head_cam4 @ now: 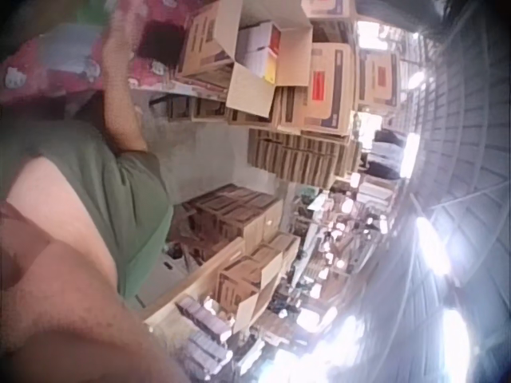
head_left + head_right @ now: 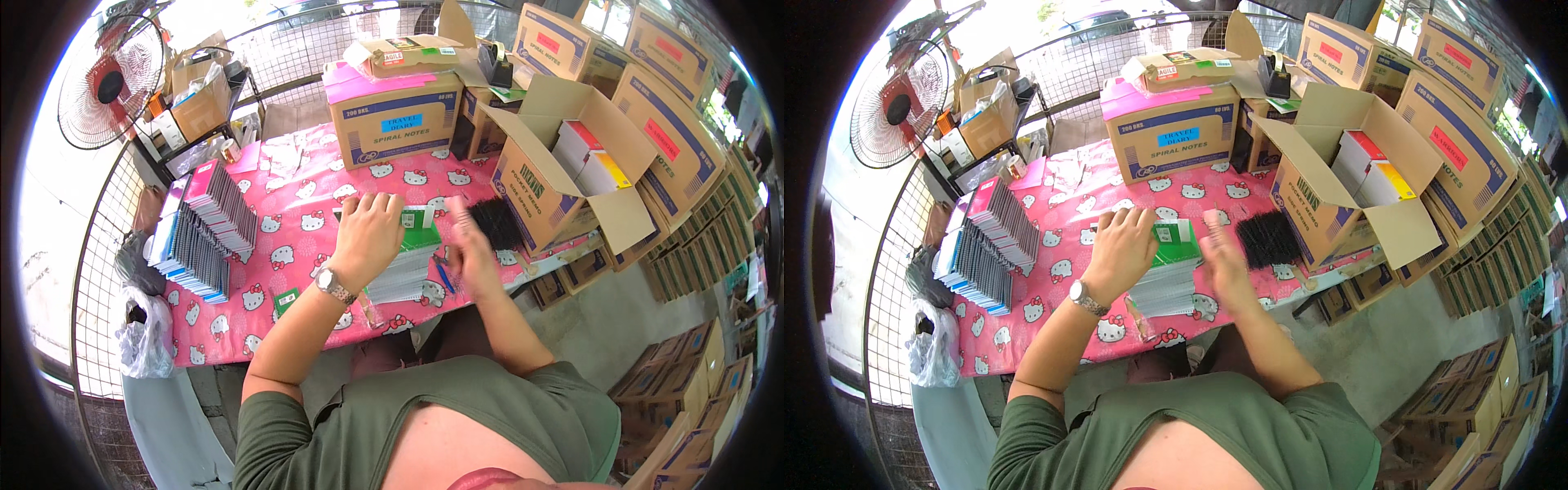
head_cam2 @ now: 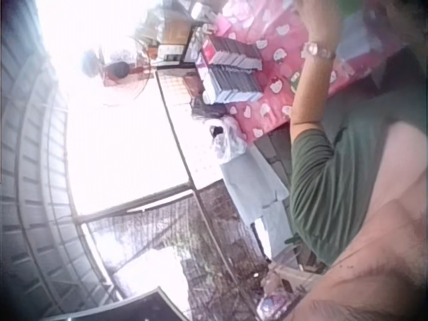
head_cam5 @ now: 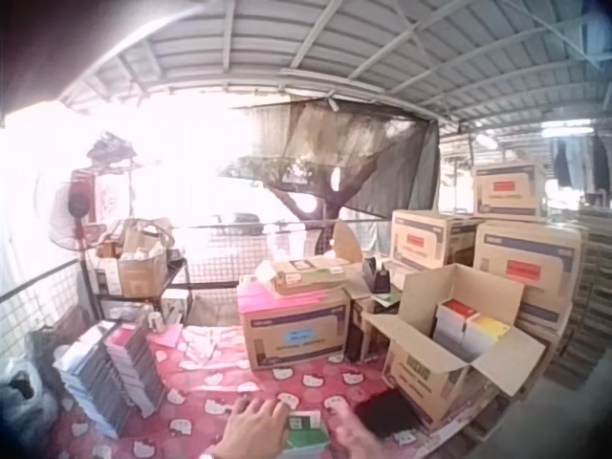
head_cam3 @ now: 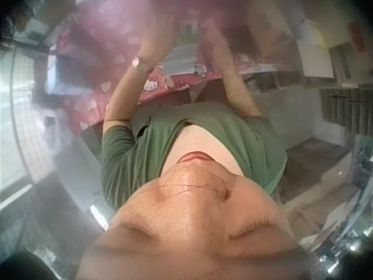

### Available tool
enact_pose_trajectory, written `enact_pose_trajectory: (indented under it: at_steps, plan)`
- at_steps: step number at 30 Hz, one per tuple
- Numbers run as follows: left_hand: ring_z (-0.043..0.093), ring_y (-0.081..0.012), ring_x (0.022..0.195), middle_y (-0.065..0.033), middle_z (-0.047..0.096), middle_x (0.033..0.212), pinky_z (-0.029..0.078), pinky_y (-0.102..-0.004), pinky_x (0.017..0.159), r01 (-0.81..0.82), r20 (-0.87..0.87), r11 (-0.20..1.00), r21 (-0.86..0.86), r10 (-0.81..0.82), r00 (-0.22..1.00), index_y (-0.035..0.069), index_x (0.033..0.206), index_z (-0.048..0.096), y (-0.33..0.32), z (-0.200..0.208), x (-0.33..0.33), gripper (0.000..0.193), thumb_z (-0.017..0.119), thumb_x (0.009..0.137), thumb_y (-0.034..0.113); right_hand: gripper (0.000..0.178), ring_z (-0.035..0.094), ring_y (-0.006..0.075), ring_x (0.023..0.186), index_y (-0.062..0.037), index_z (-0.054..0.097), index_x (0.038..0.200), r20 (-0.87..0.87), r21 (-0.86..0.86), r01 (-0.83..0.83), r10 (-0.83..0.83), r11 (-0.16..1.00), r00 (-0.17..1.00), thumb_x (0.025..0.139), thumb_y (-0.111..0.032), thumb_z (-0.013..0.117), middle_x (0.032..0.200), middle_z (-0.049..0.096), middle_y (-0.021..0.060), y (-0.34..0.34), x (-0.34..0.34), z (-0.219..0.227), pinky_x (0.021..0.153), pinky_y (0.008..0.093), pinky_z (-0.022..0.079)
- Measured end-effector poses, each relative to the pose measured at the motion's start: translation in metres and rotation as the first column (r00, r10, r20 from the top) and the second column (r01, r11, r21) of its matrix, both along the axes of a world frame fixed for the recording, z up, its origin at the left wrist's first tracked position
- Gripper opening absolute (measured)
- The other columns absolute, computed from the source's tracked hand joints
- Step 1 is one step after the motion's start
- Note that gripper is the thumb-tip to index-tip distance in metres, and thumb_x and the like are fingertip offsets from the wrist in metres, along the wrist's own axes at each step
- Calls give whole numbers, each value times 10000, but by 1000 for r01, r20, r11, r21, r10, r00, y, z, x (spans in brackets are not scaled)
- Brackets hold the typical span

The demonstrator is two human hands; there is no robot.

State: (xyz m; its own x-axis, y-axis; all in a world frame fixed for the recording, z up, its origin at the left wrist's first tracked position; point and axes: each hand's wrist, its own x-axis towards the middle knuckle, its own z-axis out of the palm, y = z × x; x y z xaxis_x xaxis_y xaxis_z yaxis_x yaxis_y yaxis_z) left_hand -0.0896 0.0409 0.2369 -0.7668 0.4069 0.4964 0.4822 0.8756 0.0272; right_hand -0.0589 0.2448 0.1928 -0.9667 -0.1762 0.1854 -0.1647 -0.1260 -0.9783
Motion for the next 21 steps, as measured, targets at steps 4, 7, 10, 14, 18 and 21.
enact_pose_trajectory:
  at_steps: [4,7,10,14,18,21]
  plan:
    - [592,-301,997,-123,616,960,419,-441,914,73,-29,995,70,-72,997,48,1038,544,-2,-2,-5,213,564,857,159,546,426,61,635,-77,419,1486,-39,211,-89,99,973,994,1060,-416,392,743,484,-27,-21,-13,4,583,240,375]
    - [592,-294,1003,-117,627,965,413,-434,922,116,12,991,65,-117,993,46,1013,564,-8,2,-11,184,557,868,159,449,488,92,683,-67,559,1378,-225,355,24,61,934,972,1045,-353,467,815,579,14,0,-42,27,646,256,431]
    - [594,-288,1004,-110,635,966,409,-432,927,115,49,991,72,-119,992,50,1006,580,-9,5,-7,174,560,891,179,263,618,137,862,-55,677,1203,-372,499,88,121,862,920,951,-122,634,856,610,57,3,-54,43,772,275,502]
    - [598,-280,1006,-102,643,968,407,-428,933,111,35,989,97,-115,993,53,1016,592,-8,4,-6,190,574,919,215,256,624,186,801,-122,729,1119,-619,516,271,134,813,774,870,-85,686,947,625,61,2,-58,45,727,314,509]
    - [603,-275,1003,-99,649,971,406,-425,935,133,48,985,112,-139,989,57,1020,599,-7,6,-3,194,589,924,225,331,587,164,807,-116,737,1106,-622,489,243,139,838,770,803,14,711,960,587,41,2,-59,40,730,298,498]
    - [607,-275,996,-99,652,972,406,-424,932,132,39,984,122,-138,990,62,1015,605,-8,5,-5,187,596,923,224,344,568,149,805,-101,740,1102,-580,473,183,148,862,801,792,45,713,941,568,35,2,-58,37,727,285,484]
